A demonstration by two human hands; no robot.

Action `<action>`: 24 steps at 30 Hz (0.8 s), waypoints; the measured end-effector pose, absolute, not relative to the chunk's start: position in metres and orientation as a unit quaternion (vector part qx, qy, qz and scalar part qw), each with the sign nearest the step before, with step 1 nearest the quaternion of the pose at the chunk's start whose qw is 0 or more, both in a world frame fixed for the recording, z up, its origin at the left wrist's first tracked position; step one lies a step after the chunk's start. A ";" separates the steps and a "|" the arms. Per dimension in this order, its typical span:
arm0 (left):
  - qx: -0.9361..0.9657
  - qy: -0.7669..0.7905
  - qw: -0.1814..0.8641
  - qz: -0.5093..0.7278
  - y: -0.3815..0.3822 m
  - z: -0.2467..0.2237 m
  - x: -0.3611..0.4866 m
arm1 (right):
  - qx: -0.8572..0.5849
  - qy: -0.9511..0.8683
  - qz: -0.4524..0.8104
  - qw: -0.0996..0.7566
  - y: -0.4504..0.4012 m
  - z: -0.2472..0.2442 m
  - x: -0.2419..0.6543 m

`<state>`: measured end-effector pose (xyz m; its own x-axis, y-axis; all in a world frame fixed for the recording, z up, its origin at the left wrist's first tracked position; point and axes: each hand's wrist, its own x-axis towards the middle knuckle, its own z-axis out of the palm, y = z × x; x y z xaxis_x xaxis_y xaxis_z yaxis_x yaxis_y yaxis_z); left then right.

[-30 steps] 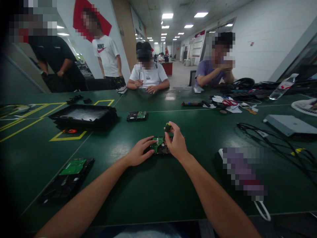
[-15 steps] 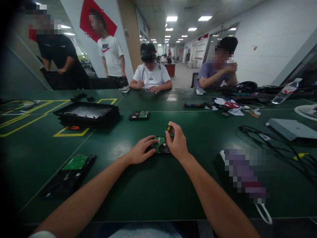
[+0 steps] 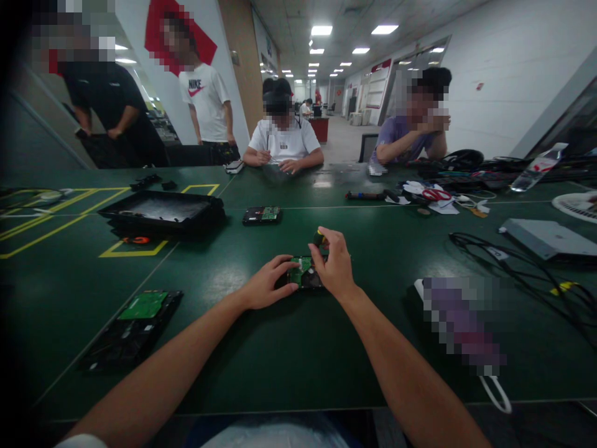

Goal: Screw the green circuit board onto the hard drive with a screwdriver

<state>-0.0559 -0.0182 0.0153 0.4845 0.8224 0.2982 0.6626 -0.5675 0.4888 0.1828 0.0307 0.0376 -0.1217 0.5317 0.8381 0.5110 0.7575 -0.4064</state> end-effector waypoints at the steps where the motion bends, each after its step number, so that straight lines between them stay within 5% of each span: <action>1: 0.847 0.439 0.157 0.257 -0.018 0.015 -0.056 | -0.345 -0.752 0.016 0.562 0.030 0.038 0.183; 24: 0.849 0.436 0.151 0.257 -0.018 0.011 -0.056 | -0.347 -0.755 0.022 0.556 0.028 0.039 0.189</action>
